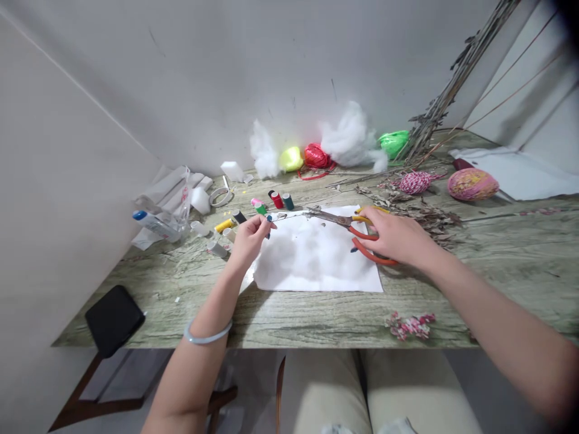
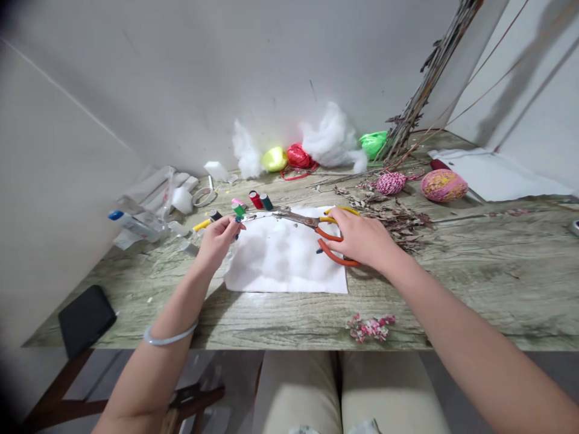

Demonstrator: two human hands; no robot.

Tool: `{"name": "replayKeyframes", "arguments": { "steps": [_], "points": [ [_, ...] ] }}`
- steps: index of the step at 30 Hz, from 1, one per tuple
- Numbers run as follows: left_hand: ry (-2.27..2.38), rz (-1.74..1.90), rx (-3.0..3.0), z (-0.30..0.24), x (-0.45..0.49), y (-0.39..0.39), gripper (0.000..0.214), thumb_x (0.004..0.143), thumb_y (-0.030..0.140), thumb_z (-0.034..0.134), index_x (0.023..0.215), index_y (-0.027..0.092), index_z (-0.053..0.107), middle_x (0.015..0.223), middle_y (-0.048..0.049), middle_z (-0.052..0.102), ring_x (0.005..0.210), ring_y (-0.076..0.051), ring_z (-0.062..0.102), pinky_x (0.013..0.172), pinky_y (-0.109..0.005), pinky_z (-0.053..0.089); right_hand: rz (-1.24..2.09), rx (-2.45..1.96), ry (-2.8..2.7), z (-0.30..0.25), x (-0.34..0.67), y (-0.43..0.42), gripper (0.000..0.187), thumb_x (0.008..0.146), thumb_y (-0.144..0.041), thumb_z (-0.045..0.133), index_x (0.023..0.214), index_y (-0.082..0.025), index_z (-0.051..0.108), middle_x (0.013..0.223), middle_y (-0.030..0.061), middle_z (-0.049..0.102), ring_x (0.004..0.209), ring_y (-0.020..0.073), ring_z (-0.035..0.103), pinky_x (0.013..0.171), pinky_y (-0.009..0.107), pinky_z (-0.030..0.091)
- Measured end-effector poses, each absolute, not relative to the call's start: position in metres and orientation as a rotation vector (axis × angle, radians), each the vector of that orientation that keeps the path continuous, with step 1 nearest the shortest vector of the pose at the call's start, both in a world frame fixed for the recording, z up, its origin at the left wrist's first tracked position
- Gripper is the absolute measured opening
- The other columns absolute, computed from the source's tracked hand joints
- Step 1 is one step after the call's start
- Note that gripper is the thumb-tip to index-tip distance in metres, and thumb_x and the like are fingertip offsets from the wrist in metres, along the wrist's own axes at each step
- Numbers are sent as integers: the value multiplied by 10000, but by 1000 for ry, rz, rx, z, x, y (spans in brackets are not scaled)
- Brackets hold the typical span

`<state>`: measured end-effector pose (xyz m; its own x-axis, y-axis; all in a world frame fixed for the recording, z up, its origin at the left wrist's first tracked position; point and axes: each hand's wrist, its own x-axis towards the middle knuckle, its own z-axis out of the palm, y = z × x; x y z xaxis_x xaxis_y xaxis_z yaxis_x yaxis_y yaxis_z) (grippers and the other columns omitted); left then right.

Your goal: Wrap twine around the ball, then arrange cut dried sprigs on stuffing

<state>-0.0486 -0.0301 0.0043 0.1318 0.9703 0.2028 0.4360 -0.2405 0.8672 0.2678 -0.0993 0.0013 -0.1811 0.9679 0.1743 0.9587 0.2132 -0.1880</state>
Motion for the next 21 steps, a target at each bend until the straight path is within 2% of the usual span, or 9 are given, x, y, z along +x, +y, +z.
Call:
{"name": "replayKeyframes", "arguments": {
  "steps": [8, 15, 21],
  "points": [
    [1343, 1121, 1731, 2, -58, -23, 316, 858, 420, 580, 660, 173, 590, 538, 36, 432, 484, -80, 333, 474, -221, 244, 129, -1776, -2229, 1, 272, -97, 433, 846, -586, 496, 1063, -211, 513, 989, 89, 688, 778, 243, 641, 558, 296, 338],
    [1329, 1087, 1794, 3, -57, -24, 308, 856, 422, 590, 680, 169, 591, 600, 16, 514, 520, -85, 373, 498, -217, 274, 100, -1809, -2282, -1, 274, -96, 390, 855, -575, 514, 1053, -240, 531, 980, 56, 706, 754, 225, 647, 541, 281, 300],
    [1325, 1090, 1807, 2, -59, -21, 294, 869, 403, 565, 691, 170, 588, 582, 31, 459, 520, -84, 344, 500, -220, 251, 110, -1833, -2296, -1, 275, -94, 302, 875, -519, 533, 1027, -260, 559, 973, 53, 731, 802, 242, 677, 536, 279, 281]
  ]
}}
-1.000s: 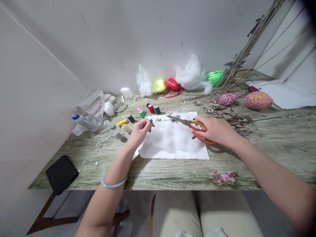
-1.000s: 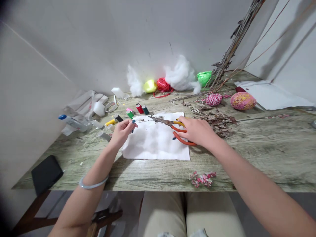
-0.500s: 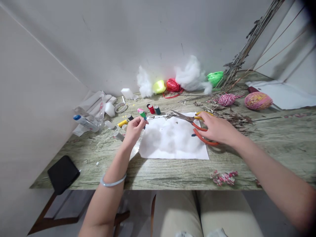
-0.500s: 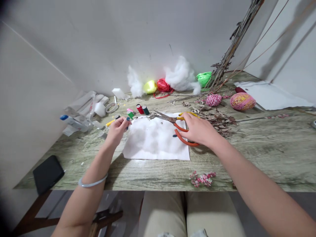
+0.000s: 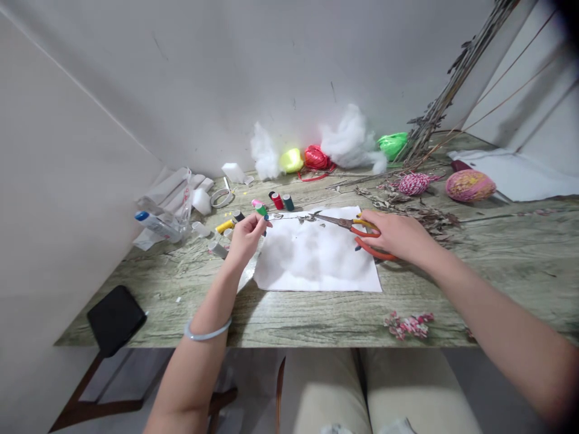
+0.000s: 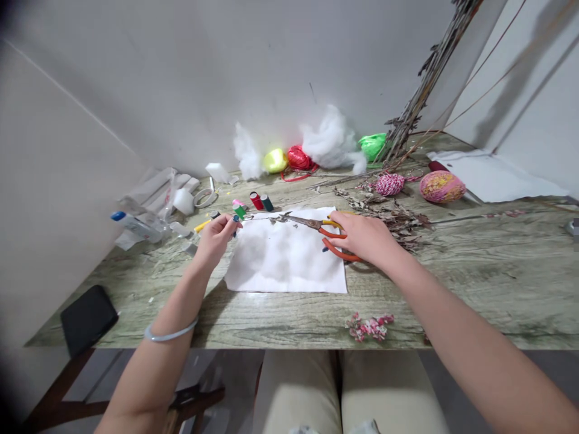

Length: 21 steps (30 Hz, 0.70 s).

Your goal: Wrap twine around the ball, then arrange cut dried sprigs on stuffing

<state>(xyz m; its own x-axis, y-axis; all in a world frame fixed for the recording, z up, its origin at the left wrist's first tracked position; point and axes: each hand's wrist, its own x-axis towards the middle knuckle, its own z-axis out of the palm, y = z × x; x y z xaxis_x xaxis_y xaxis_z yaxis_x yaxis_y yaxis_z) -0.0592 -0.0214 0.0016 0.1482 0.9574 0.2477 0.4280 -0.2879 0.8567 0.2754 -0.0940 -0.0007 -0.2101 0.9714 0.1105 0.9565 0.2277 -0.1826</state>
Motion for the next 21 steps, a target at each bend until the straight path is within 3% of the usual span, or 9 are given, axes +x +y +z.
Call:
{"name": "replayKeyframes", "arguments": {
  "steps": [7, 15, 21],
  "points": [
    [1383, 1115, 1810, 2, -60, -20, 293, 861, 408, 565, 685, 174, 589, 545, 40, 417, 500, -89, 327, 491, -225, 245, 51, -1978, -2157, 0, 276, -93, 367, 886, -550, 472, 1069, -245, 565, 869, 73, 738, 731, 260, 675, 543, 290, 305],
    [1363, 1092, 1852, 1, -59, -21, 311, 864, 431, 576, 697, 170, 604, 601, 16, 515, 526, -91, 401, 505, -218, 285, 125, -1814, -2251, 1, 271, -97, 428, 861, -580, 485, 1076, -213, 529, 1031, 100, 705, 799, 250, 659, 560, 299, 352],
    [1329, 1060, 1848, 3, -55, -25, 313, 868, 435, 564, 699, 173, 598, 592, 22, 490, 515, -91, 376, 497, -221, 264, 113, -1842, -2290, -2, 271, -95, 417, 871, -590, 481, 1064, -221, 508, 1080, 91, 696, 868, 257, 666, 573, 288, 341]
  ]
}}
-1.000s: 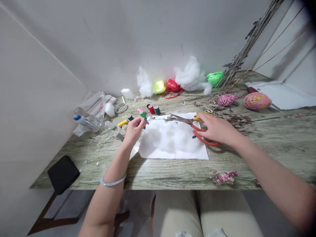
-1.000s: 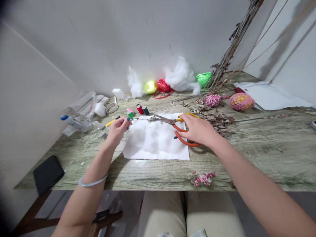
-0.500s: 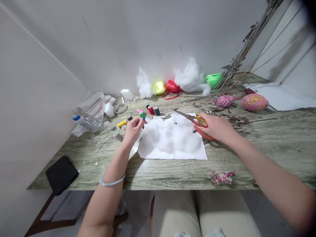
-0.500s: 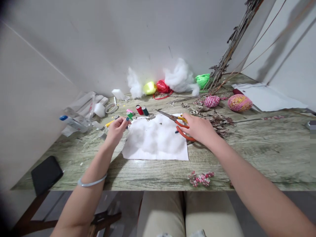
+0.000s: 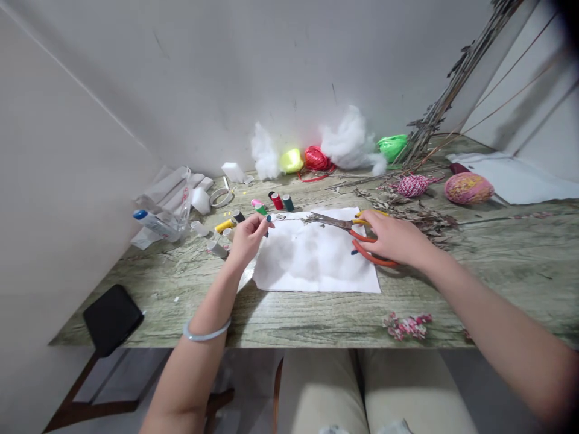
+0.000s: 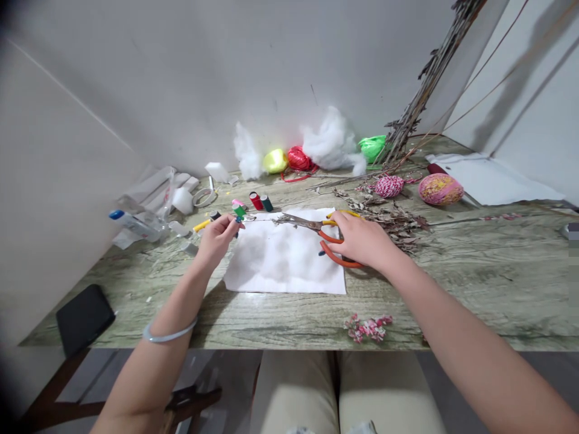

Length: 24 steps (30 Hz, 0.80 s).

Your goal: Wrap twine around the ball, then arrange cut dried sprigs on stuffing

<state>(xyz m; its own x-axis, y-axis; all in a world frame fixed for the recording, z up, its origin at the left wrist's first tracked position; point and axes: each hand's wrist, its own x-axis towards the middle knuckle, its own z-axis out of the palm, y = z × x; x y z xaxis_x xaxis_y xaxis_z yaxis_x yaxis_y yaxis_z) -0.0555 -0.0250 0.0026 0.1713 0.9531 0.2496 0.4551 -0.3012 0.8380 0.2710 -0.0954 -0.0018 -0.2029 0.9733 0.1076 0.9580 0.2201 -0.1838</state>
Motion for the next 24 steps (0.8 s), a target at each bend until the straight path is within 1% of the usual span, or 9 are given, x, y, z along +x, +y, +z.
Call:
{"name": "replayKeyframes", "arguments": {
  "steps": [5, 11, 16, 19, 21, 24],
  "points": [
    [1352, 1056, 1874, 4, -55, -25, 302, 860, 420, 563, 686, 175, 586, 593, 16, 503, 510, -92, 374, 486, -220, 266, 101, -1864, -2298, 0, 273, -94, 390, 871, -534, 528, 1100, -219, 528, 1095, 97, 703, 883, 257, 670, 570, 284, 333],
    [1392, 1065, 1879, 5, -54, -22, 264, 819, 408, 590, 686, 179, 601, 577, 12, 498, 490, -97, 351, 464, -226, 231, 83, -1842, -2299, 1, 273, -92, 376, 866, -526, 582, 1122, -252, 557, 1115, 55, 713, 946, 242, 673, 593, 269, 350],
    [1427, 1060, 1871, 8, -52, -24, 245, 831, 385, 575, 694, 185, 612, 574, 23, 490, 476, -91, 331, 462, -227, 227, 120, -1862, -2251, 2, 272, -92, 373, 885, -493, 563, 1142, -224, 539, 1133, 77, 704, 935, 241, 673, 612, 277, 372],
    [1492, 1011, 1898, 10, -51, -25, 219, 843, 355, 562, 723, 184, 627, 593, 33, 503, 496, -84, 361, 482, -211, 245, 132, -1814, -2199, 4, 270, -94, 393, 875, -490, 570, 1147, -210, 527, 1163, 92, 685, 986, 244, 655, 659, 284, 399],
    [1518, 966, 1917, 11, -51, -26, 219, 846, 352, 555, 731, 183, 633, 597, 36, 506, 499, -82, 363, 483, -207, 249, 130, -1774, -2188, 5, 270, -94, 414, 860, -498, 586, 1155, -213, 526, 1190, 92, 669, 1027, 246, 637, 697, 287, 411],
    [1534, 926, 1907, 10, -49, -26, 228, 847, 361, 546, 735, 183, 632, 594, 38, 510, 475, -82, 333, 460, -216, 230, 124, -1756, -2218, 4, 270, -93, 442, 840, -516, 607, 1160, -220, 535, 1187, 81, 667, 1017, 245, 635, 699, 289, 412]
  ]
}}
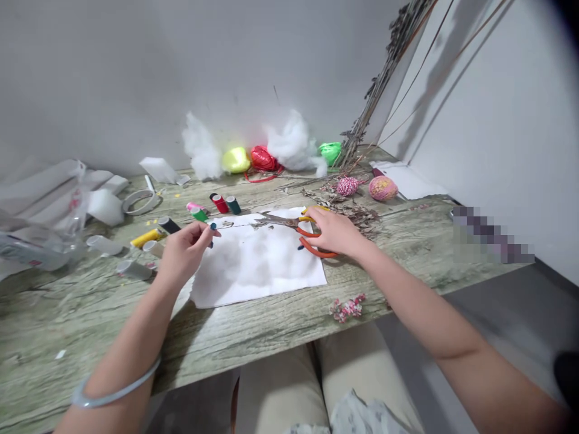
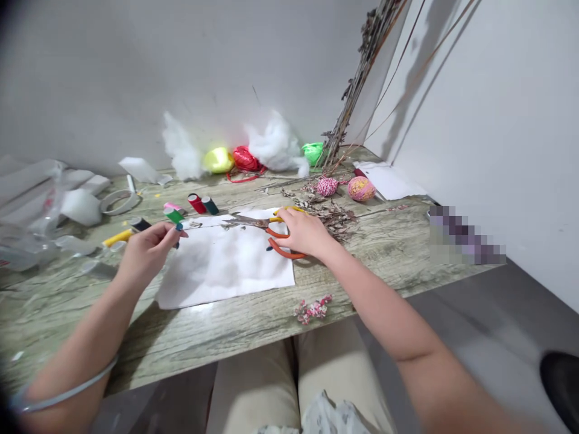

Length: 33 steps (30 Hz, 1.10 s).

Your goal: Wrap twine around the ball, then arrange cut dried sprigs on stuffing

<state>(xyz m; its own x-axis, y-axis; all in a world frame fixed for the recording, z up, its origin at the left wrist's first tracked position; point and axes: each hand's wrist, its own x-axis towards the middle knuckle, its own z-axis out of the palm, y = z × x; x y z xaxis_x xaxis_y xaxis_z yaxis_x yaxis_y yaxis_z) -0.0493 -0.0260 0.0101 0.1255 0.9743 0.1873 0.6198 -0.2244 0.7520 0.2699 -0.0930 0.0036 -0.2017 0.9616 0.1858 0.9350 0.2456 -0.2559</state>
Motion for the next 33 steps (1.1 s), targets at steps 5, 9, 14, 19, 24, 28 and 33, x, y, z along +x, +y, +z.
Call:
{"name": "replayKeyframes", "arguments": {
  "steps": [5, 9, 14, 19, 24, 28, 33],
  "points": [
    [1522, 922, 1907, 9, -47, -27, 220, 854, 340, 535, 733, 179, 626, 592, 40, 500, 468, -75, 322, 449, -208, 211, 101, -1761, -2269, 0, 271, -92, 431, 822, -500, 641, 1152, -234, 562, 1152, 55, 684, 954, 228, 647, 642, 281, 383],
    [1534, 904, 1917, 12, -47, -28, 212, 855, 327, 524, 745, 176, 623, 603, 41, 509, 476, -71, 322, 459, -202, 221, 96, -1786, -2247, -2, 271, -90, 395, 824, -510, 644, 1115, -247, 596, 1089, 32, 708, 883, 205, 657, 610, 267, 354],
    [1536, 944, 1949, 11, -50, -28, 240, 853, 353, 513, 748, 170, 627, 601, 26, 530, 483, -83, 357, 481, -217, 261, 109, -1787, -2186, -4, 270, -90, 350, 829, -475, 644, 1098, -251, 623, 1068, 26, 722, 912, 212, 665, 636, 261, 362],
    [1460, 1003, 1934, 4, -56, -23, 290, 862, 393, 499, 734, 167, 629, 598, 11, 549, 502, -100, 414, 489, -226, 284, 103, -1901, -2107, -5, 272, -91, 337, 838, -467, 609, 1100, -254, 606, 989, 37, 735, 802, 229, 672, 601, 277, 346],
    [1394, 1062, 1864, 1, -58, -20, 306, 875, 410, 510, 731, 164, 622, 612, 13, 551, 526, -102, 428, 506, -227, 298, 110, -1816, -2119, -5, 272, -92, 311, 821, -450, 605, 1061, -257, 562, 1007, 29, 716, 819, 233, 669, 618, 285, 381],
    [1346, 1099, 1844, 1, -61, -18, 301, 878, 388, 507, 692, 164, 584, 614, 16, 530, 558, -102, 430, 548, -232, 312, 88, -1752, -2110, -7, 272, -93, 360, 813, -443, 608, 1099, -239, 531, 1064, 55, 688, 873, 242, 664, 659, 303, 424],
    [1273, 1133, 1769, -1, -61, -17, 335, 879, 453, 513, 722, 167, 590, 603, 26, 495, 536, -98, 380, 533, -239, 283, 105, -1710, -2148, -8, 273, -93, 368, 814, -433, 606, 1107, -231, 514, 1079, 63, 670, 883, 247, 657, 682, 323, 450]
  ]
}}
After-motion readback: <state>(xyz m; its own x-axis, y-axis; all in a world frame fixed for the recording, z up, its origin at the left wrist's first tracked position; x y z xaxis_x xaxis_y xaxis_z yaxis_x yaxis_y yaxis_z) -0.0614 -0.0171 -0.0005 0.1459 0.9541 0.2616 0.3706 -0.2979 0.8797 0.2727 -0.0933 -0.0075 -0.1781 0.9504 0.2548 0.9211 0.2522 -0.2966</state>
